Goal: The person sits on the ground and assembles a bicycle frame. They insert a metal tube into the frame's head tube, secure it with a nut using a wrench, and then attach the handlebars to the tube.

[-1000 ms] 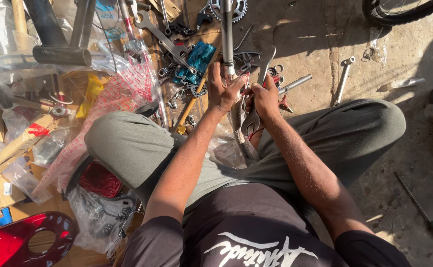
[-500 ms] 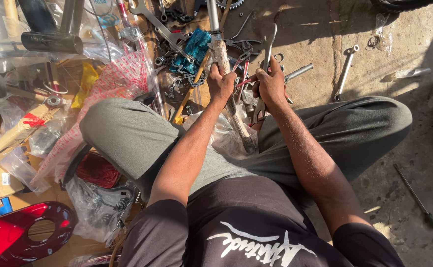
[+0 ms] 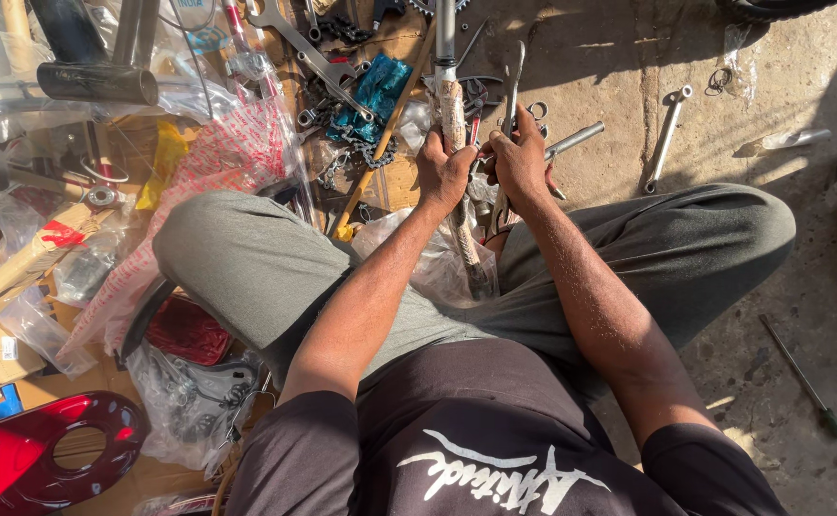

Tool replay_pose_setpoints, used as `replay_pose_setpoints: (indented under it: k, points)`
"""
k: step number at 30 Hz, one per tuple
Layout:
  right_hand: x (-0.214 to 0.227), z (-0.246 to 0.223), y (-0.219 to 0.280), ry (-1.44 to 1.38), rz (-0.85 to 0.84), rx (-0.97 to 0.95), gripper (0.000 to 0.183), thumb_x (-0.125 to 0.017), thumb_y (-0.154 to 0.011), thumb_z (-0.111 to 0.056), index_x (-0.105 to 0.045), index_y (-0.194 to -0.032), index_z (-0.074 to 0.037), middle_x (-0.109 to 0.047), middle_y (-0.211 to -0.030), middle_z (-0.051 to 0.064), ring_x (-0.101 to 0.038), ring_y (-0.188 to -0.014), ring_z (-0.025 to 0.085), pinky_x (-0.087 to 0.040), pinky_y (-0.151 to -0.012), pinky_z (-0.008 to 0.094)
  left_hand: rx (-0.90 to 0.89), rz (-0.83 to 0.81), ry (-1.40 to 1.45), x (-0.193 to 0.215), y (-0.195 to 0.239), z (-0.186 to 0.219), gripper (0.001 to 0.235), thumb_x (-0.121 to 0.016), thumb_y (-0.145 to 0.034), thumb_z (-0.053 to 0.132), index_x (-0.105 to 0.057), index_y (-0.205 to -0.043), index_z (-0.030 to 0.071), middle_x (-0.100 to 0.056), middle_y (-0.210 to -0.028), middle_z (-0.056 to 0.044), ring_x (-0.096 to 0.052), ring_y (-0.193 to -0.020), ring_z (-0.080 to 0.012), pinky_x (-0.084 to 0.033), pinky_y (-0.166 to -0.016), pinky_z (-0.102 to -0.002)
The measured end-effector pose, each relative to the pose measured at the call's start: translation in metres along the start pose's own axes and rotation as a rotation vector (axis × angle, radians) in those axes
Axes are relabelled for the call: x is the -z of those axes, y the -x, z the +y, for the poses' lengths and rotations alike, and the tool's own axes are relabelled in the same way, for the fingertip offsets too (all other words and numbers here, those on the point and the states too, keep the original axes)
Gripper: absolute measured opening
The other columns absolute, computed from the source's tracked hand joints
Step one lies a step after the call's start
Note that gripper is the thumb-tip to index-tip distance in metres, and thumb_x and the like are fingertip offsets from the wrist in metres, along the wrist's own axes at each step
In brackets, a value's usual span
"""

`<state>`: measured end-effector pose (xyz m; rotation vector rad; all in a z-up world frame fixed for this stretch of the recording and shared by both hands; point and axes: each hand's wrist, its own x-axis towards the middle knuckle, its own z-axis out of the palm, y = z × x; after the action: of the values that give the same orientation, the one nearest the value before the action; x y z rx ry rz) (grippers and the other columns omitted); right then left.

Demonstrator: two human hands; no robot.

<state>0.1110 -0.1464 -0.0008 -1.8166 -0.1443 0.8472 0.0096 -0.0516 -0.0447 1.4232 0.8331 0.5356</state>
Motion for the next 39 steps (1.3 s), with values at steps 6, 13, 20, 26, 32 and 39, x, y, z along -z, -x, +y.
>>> replay_pose_setpoints:
  k: [6,13,20,26,32,39]
  points:
    - [0.001,-0.007,0.001,-0.154,-0.027,0.021,0.040,-0.053,-0.104,-0.005,-0.048,-0.143,0.002,-0.068,-0.088,0.011,-0.065,-0.061,0.015,-0.052,-0.050,0.028,0.286,-0.154,0.427,0.012,-0.002,0.027,0.032,-0.068,-0.088,0.031,-0.068,-0.102,0.002,-0.065,-0.081,-0.007,-0.060,-0.067,-0.0126,-0.051,-0.057,-0.030]
    - [-0.006,-0.037,0.028,-0.480,-0.210,0.118,0.044,-0.056,-0.104,-0.010,-0.041,-0.144,-0.002,-0.068,-0.105,0.015,-0.067,-0.070,0.015,-0.054,-0.055,0.028,0.023,0.007,0.209,0.011,-0.012,0.072,0.033,-0.074,-0.094,0.036,-0.067,-0.092,0.004,-0.065,-0.068,-0.002,-0.061,-0.060,-0.0108,-0.051,-0.055,-0.030]
    - [-0.038,-0.034,0.056,-0.234,-0.187,0.370,0.051,-0.076,-0.088,-0.001,-0.047,-0.130,-0.003,-0.064,-0.122,0.010,-0.063,-0.095,0.013,-0.054,-0.079,0.029,-0.240,0.321,-0.101,0.009,0.001,0.101,0.040,-0.083,-0.085,0.039,-0.063,-0.083,0.004,-0.064,-0.069,-0.005,-0.061,-0.064,-0.0176,-0.051,-0.062,-0.038]
    - [-0.043,0.012,0.040,-0.156,-0.099,0.398,0.031,-0.076,-0.100,-0.012,-0.052,-0.117,-0.003,-0.064,-0.110,0.006,-0.061,-0.100,0.012,-0.054,-0.088,0.028,-0.331,0.151,-0.349,0.009,0.025,0.103,0.041,-0.078,-0.093,0.036,-0.061,-0.087,0.000,-0.065,-0.082,-0.011,-0.067,-0.076,-0.0260,-0.051,-0.068,-0.040]
    - [-0.008,0.001,0.035,-0.013,-0.137,0.302,0.044,-0.076,-0.077,-0.004,-0.053,-0.114,-0.005,-0.063,-0.098,0.002,-0.064,-0.089,0.014,-0.057,-0.083,0.029,-0.376,0.118,-0.413,0.051,-0.044,0.093,0.037,-0.066,-0.092,0.041,-0.072,-0.104,0.007,-0.071,-0.099,-0.009,-0.073,-0.086,-0.0212,-0.058,-0.070,-0.038]
    - [0.014,0.009,0.023,-0.037,-0.155,0.340,0.042,-0.072,-0.079,0.002,-0.053,-0.116,-0.007,-0.069,-0.101,0.002,-0.070,-0.095,0.011,-0.059,-0.089,0.027,-0.214,-0.379,0.118,0.056,-0.065,0.070,0.058,-0.076,-0.102,0.038,-0.061,-0.141,-0.003,-0.071,-0.124,-0.012,-0.071,-0.118,-0.0177,-0.062,-0.098,-0.036]
